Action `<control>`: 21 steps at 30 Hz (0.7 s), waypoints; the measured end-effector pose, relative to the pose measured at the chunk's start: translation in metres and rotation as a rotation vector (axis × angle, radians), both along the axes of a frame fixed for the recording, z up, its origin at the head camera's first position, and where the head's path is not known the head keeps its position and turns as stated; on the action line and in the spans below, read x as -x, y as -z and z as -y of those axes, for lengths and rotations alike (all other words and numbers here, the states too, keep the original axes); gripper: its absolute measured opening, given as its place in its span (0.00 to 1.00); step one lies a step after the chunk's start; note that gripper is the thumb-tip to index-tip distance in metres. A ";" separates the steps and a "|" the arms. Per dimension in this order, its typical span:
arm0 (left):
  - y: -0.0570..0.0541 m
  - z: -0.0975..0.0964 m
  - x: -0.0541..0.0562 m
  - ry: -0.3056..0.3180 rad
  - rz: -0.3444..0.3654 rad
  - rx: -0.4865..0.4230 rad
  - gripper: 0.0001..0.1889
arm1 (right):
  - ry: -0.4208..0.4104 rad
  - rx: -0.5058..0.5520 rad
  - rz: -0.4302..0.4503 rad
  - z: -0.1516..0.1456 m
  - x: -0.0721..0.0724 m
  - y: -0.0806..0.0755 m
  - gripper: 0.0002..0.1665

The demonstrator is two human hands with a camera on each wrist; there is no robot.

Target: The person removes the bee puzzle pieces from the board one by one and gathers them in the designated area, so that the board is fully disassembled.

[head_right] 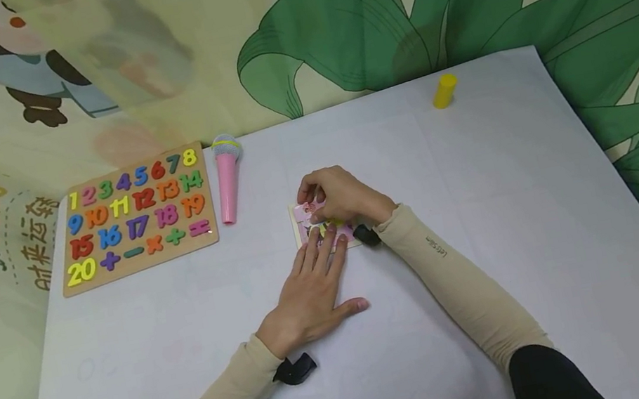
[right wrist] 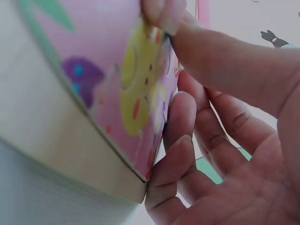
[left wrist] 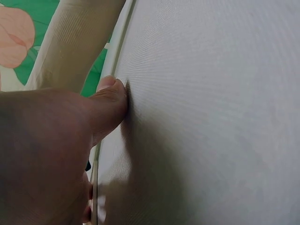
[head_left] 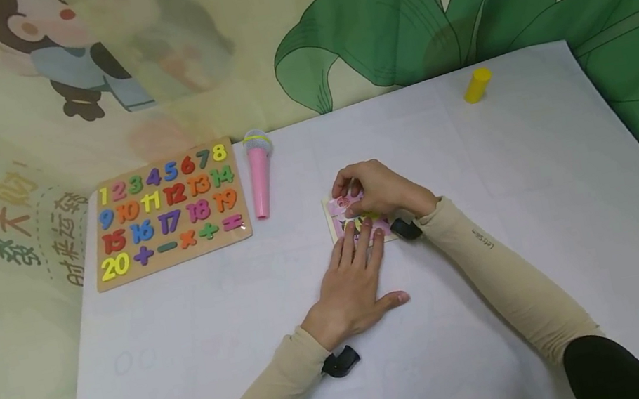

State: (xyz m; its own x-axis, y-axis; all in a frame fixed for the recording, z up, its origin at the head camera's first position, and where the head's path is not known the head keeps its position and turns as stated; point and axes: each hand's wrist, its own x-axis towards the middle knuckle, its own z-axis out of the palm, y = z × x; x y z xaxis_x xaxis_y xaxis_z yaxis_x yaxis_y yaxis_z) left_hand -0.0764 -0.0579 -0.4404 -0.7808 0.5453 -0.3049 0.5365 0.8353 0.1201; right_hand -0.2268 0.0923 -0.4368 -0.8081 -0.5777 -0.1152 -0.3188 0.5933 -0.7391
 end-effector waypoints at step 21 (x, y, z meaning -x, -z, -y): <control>-0.001 -0.001 -0.002 -0.018 0.031 0.008 0.55 | -0.010 0.042 -0.005 0.005 -0.009 -0.001 0.19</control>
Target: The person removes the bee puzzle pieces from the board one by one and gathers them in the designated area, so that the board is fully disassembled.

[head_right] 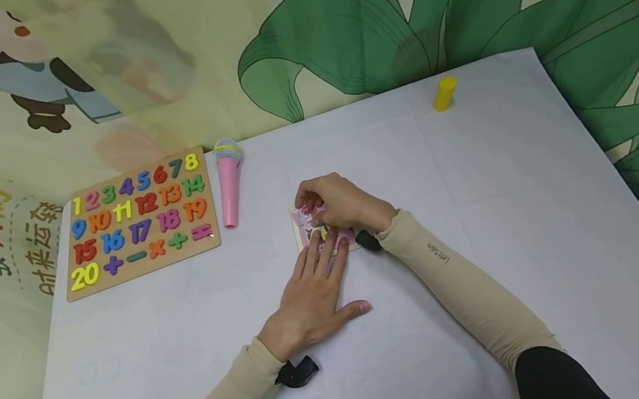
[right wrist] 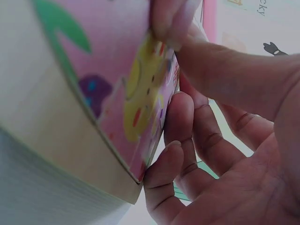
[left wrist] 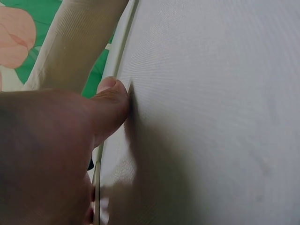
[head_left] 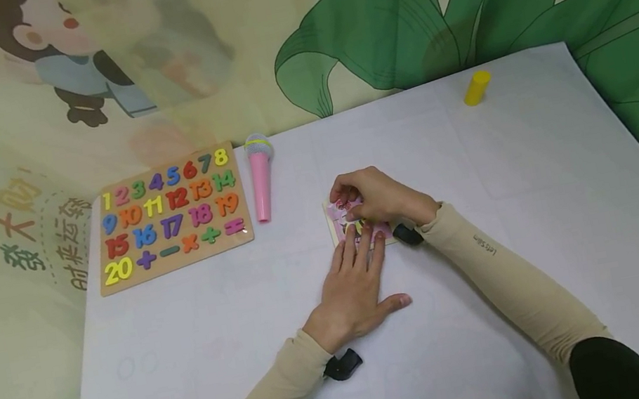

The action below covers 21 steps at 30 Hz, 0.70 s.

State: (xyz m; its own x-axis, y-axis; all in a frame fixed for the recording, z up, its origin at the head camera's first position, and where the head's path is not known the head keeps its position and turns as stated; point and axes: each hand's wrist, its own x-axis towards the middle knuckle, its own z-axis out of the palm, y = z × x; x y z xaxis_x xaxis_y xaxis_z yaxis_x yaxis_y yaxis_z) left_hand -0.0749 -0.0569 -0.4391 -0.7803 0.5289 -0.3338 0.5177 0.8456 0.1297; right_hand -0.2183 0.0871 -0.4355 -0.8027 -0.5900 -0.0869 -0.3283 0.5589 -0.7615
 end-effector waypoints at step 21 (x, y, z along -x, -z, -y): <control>0.001 -0.001 -0.002 -0.010 -0.021 -0.014 0.54 | -0.021 0.002 -0.023 0.001 -0.001 0.001 0.12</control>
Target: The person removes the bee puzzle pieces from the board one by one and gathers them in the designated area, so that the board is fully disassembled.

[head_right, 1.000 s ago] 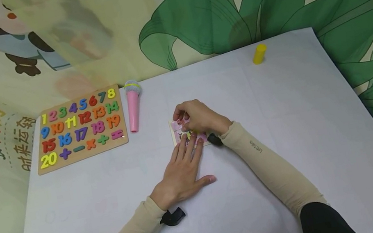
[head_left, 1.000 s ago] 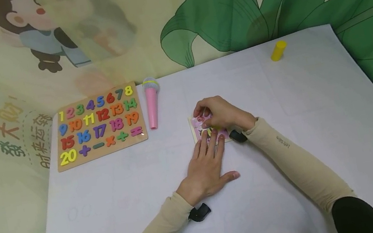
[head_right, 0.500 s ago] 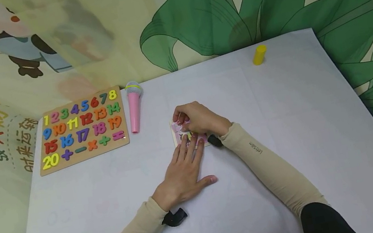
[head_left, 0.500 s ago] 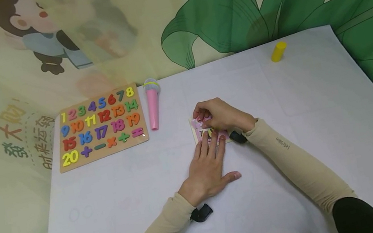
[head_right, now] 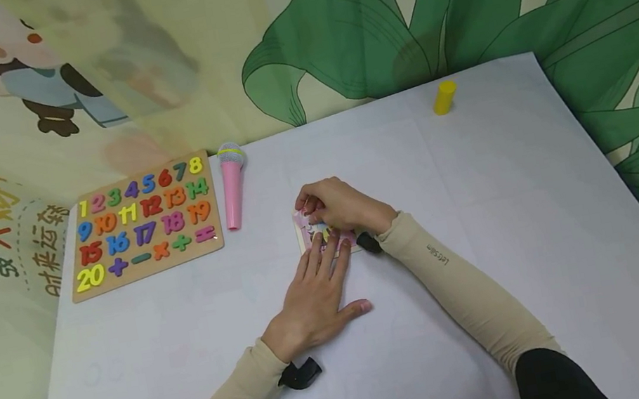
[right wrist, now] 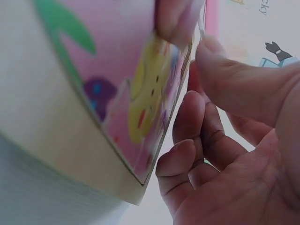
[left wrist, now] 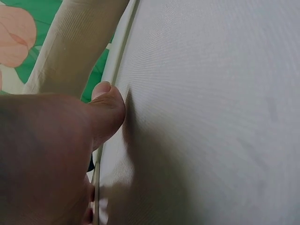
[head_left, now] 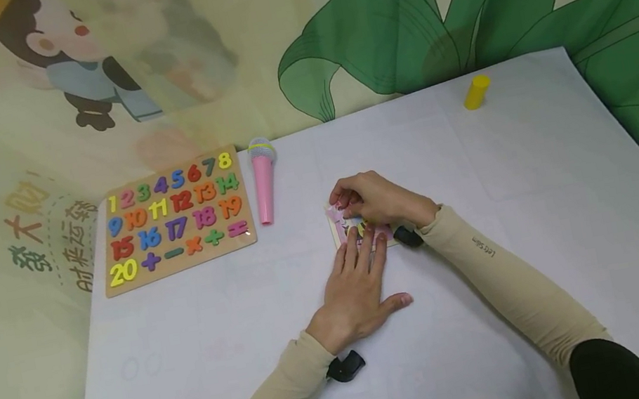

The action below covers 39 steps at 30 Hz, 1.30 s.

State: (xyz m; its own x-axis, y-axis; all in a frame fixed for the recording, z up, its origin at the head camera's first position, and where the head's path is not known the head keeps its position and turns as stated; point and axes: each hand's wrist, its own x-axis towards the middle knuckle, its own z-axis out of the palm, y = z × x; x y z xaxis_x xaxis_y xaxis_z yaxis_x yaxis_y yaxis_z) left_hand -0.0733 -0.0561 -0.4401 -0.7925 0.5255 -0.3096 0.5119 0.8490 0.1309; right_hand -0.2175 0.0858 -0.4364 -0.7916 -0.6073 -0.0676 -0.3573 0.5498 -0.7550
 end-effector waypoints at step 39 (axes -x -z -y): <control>-0.001 -0.001 0.002 -0.021 0.014 -0.014 0.51 | 0.249 0.021 0.007 -0.114 0.026 -0.004 0.16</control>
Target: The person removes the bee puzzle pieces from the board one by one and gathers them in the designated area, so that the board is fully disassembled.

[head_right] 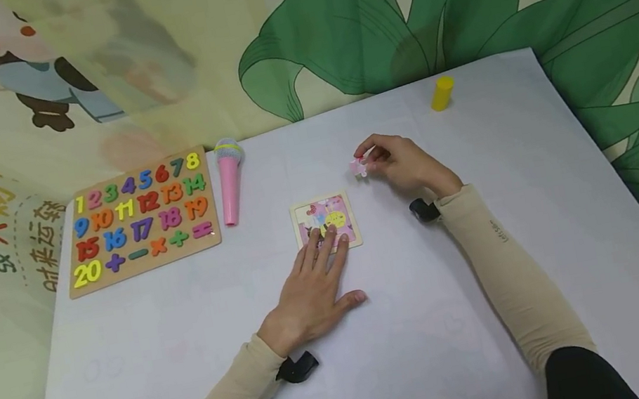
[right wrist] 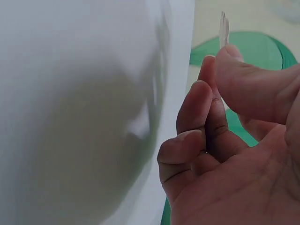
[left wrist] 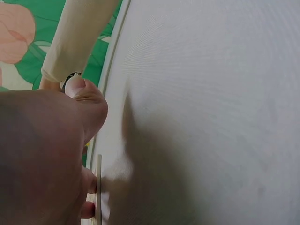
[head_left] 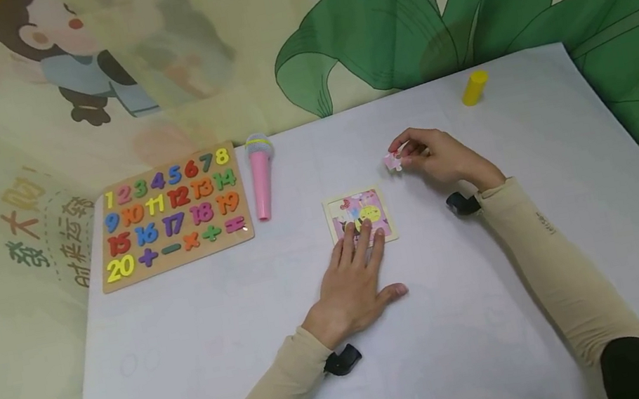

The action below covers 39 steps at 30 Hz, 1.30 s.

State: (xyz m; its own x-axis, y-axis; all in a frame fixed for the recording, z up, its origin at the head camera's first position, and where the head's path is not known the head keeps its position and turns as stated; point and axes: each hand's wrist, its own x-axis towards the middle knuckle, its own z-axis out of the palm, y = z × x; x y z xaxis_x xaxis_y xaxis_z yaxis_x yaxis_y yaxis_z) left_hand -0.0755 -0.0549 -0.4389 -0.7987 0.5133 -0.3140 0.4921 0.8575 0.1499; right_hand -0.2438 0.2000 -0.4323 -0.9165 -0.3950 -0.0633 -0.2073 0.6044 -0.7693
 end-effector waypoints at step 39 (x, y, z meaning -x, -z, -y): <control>0.002 0.006 -0.001 0.014 -0.030 -0.051 0.49 | 0.165 -0.150 0.043 -0.027 0.014 0.005 0.17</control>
